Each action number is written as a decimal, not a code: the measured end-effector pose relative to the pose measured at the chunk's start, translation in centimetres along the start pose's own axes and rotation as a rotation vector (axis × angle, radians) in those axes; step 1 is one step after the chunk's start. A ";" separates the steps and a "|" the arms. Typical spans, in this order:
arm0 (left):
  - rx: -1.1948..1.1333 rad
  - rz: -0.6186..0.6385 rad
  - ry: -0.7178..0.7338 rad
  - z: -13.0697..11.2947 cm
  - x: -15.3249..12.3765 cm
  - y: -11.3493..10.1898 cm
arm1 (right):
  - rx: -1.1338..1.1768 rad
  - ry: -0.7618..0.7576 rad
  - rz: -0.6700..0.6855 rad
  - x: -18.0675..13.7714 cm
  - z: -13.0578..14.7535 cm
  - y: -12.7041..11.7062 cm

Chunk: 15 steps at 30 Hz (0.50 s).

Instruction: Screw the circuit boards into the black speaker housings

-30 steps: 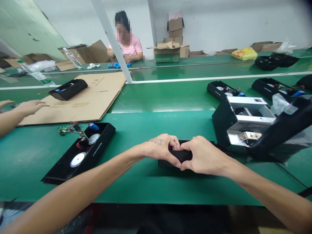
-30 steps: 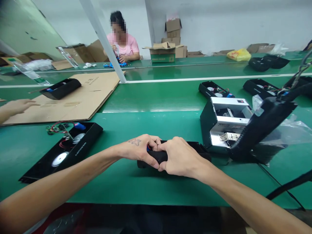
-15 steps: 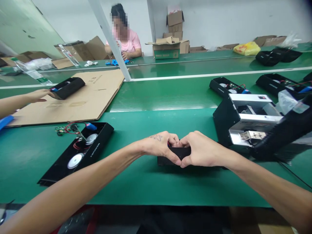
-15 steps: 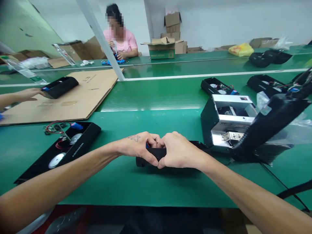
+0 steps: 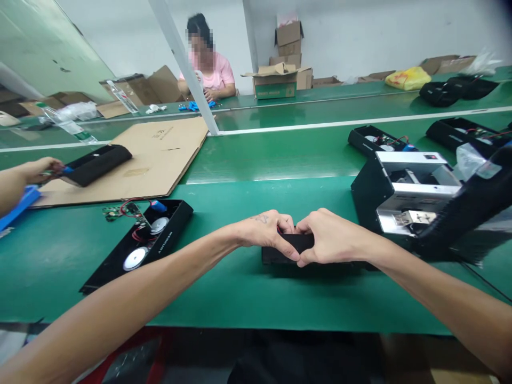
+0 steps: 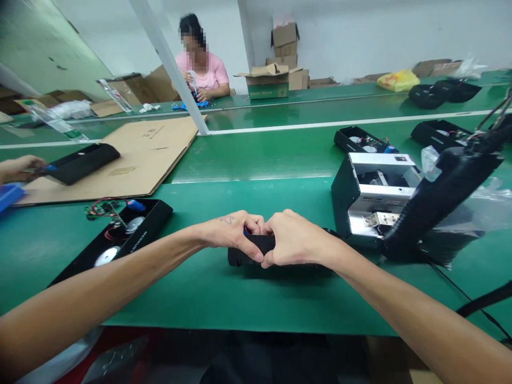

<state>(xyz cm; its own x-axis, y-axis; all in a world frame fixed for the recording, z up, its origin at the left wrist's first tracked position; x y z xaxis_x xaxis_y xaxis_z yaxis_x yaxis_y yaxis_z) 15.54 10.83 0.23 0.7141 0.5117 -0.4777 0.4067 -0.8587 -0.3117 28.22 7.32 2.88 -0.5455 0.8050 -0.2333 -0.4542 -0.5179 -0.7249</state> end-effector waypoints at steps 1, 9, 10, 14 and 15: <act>-0.004 -0.003 0.006 -0.1 0.0 0.0 | 0.003 -0.007 0.002 0.1 0.0 -0.1; -0.048 -0.024 0.015 -0.4 -0.2 0.3 | -0.002 -0.018 -0.056 0.2 0.5 0.4; -0.036 -0.020 0.019 -0.5 -0.2 0.4 | -0.001 -0.021 -0.059 0.2 0.4 0.5; 0.028 -0.038 0.028 -0.4 -0.5 0.4 | -0.014 -0.058 -0.032 -0.8 0.9 0.2; 0.042 -0.050 0.036 -0.3 -0.6 0.5 | -0.012 -0.064 -0.033 -1.6 1.2 -0.1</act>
<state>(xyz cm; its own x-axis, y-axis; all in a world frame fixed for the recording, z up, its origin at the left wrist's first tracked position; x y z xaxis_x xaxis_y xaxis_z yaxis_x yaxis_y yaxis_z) 15.51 10.07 0.61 0.7136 0.5523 -0.4309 0.4188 -0.8295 -0.3695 28.29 5.76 4.08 -0.5742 0.8013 -0.1678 -0.4646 -0.4877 -0.7391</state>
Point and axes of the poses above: each hand's wrist, its own x-axis towards the middle knuckle, its own y-axis out of the palm, z = x × y, the point moved 7 cm from there along x, towards the middle knuckle, and after that the axes turned 5 degrees about -y, right-handed, at the moved point
